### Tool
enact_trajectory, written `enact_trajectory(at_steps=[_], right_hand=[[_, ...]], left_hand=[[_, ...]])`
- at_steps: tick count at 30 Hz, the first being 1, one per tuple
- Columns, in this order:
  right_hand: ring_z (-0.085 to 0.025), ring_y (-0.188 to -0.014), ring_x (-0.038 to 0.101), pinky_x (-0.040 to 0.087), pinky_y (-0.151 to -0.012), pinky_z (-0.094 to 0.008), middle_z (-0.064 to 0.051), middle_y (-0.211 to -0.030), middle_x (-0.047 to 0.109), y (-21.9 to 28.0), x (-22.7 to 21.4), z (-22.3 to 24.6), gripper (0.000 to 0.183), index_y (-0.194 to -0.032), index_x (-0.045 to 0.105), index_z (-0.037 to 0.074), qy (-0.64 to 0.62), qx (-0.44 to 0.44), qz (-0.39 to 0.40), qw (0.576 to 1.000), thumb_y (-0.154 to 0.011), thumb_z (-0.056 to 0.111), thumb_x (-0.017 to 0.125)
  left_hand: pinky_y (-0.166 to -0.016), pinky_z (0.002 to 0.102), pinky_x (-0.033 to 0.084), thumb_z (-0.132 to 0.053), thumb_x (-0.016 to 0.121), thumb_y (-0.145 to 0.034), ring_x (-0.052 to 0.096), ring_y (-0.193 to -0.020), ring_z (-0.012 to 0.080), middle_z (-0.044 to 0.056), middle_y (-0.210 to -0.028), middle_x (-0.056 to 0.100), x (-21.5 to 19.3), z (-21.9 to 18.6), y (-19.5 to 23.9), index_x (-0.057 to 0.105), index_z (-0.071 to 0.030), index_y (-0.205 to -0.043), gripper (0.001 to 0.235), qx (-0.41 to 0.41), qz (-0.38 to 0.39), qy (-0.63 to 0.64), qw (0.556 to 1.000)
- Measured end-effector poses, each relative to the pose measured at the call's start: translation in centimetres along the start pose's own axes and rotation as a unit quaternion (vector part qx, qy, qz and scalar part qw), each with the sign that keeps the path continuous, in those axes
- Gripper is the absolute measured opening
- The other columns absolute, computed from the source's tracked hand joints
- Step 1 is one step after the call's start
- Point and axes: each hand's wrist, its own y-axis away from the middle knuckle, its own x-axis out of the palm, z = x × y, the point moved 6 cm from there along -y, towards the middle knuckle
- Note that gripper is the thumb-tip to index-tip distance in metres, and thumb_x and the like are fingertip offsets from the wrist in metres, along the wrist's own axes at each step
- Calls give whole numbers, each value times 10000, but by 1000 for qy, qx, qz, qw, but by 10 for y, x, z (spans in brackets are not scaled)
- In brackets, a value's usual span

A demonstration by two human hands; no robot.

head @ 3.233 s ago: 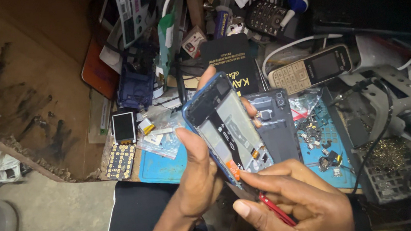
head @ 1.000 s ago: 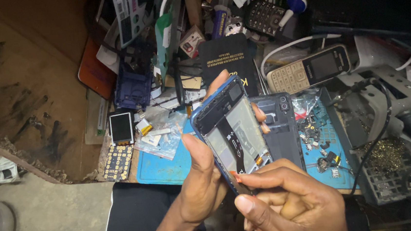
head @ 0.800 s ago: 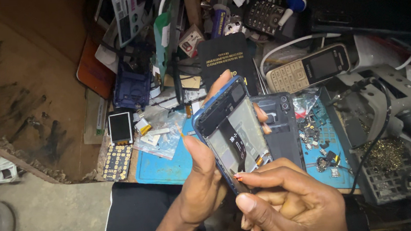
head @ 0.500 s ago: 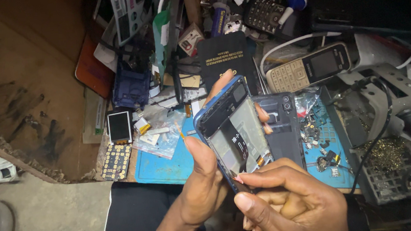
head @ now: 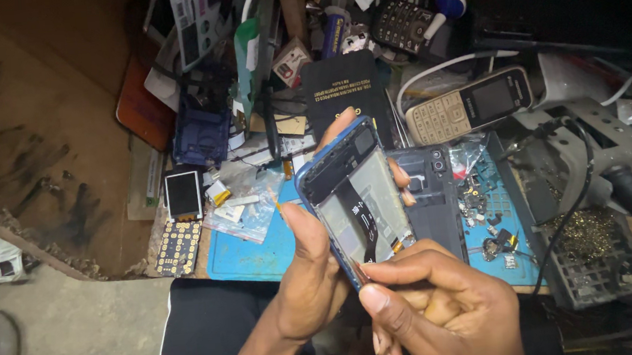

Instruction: The person uses a red-handled spudger to pry and separate the screen assembly from the phone frame. They repeatedly lift and rotate the device to work along the edges, then set the phone down and continue prying at the top edge.

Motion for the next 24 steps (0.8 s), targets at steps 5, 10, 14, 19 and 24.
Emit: enact_trajectory(at_steps=[5, 10, 14, 19, 24], right_hand=[[-195, -615, 709, 570, -447, -282, -223, -943, 678, 1, -1, 10, 156, -1062, 706, -158, -32, -68, 8, 997, -913, -113, 693], [-254, -694, 741, 627, -523, -351, -257, -1072, 662, 3, -11, 27, 229, -1166, 643, -156, -94, -103, 44, 989, -971, -36, 636], [-286, -679, 752, 623, -536, -388, -285, -1099, 686, -1, 1, 16, 465, -1424, 546, -113, -52, 19, 79, 995, -986, 14, 639], [-261, -698, 715, 603, -586, -384, -325, -1115, 680, 4, 1, 36, 535, -1577, 375, -18, -247, 2, 157, 956, -1094, 100, 573], [-230, -637, 747, 613, -511, -347, -269, -1074, 719, -4, -19, 19, 422, -1366, 579, -130, 3, 3, -32, 999, -988, 52, 630]], left_hand=[[-1054, 405, 536, -735, 412, -992, 605, -1180, 241, 168, -1305, 564, -5, -4, 0, 146, -132, -1729, 989, 34, -20, 33, 999], [-922, 415, 583, -697, 322, -1044, 665, -1058, 295, 225, -1214, 617, -35, -29, -3, 258, -108, -1669, 861, 109, -71, 100, 986], [-919, 410, 579, -691, 285, -1074, 661, -1049, 305, 228, -1179, 604, -50, -46, -4, 289, -79, -1622, 821, 155, -74, 71, 983], [-906, 397, 574, -694, 289, -1093, 656, -1035, 300, 243, -1203, 607, -53, -45, -2, 295, -80, -1653, 831, 154, -68, 63, 984], [-882, 409, 584, -691, 280, -1081, 661, -1050, 308, 236, -1226, 603, -46, -41, -3, 295, -101, -1651, 821, 136, -69, 78, 985]])
